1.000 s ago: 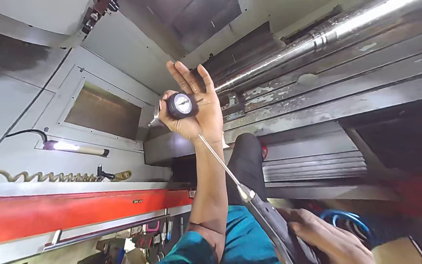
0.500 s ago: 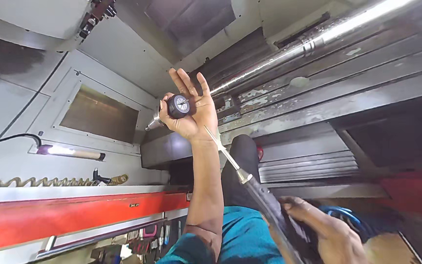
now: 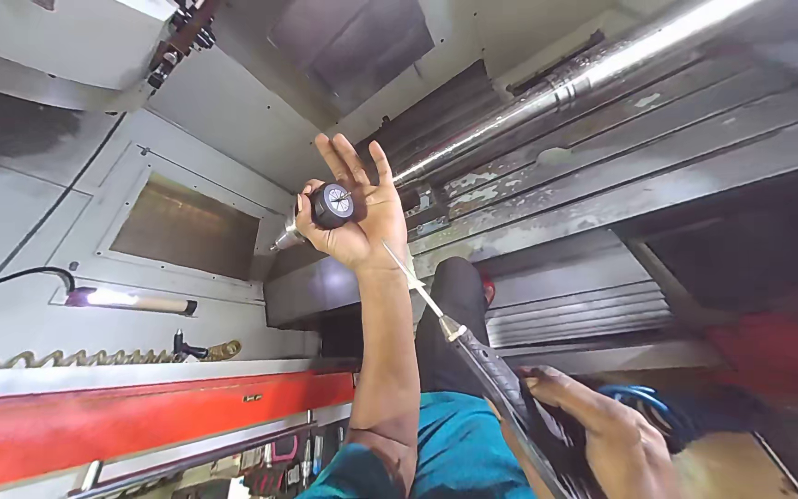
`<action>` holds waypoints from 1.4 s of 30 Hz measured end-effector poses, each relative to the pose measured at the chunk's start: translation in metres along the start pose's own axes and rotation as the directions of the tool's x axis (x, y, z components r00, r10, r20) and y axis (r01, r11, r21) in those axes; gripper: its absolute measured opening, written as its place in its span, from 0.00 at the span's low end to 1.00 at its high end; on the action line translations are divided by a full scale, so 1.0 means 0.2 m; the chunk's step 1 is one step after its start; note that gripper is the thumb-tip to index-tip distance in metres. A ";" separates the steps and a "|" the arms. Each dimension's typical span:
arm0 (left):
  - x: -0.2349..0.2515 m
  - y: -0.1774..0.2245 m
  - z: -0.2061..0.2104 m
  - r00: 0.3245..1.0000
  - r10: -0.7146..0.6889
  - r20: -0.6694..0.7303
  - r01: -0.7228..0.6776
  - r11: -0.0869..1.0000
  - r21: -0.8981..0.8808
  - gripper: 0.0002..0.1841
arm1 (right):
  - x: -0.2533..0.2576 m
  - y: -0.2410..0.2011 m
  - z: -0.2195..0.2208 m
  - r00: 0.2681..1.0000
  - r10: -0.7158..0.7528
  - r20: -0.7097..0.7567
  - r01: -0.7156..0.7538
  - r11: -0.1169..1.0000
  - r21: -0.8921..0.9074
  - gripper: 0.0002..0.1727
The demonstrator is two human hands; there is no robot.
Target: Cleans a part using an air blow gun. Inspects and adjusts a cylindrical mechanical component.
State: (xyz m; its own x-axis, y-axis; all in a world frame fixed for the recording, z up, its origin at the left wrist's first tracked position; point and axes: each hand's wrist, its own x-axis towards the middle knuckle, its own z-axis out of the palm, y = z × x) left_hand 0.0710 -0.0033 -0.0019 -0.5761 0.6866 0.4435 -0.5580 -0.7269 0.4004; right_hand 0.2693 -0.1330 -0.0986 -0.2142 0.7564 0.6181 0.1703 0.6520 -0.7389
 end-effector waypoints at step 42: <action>0.01 -0.04 0.00 0.992 -0.096 0.081 0.110 0.975 -0.192 0.14 | 0.05 -0.02 0.00 0.998 0.035 -0.051 -0.033 0.998 0.048 0.15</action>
State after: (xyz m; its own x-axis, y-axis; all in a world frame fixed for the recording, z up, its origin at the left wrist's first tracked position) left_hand 0.0740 0.0046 -0.0046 -0.4694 0.7497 0.4665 -0.7223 -0.6299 0.2855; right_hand 0.2665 -0.1284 -0.0905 -0.1590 0.7807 0.6044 0.1306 0.6234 -0.7709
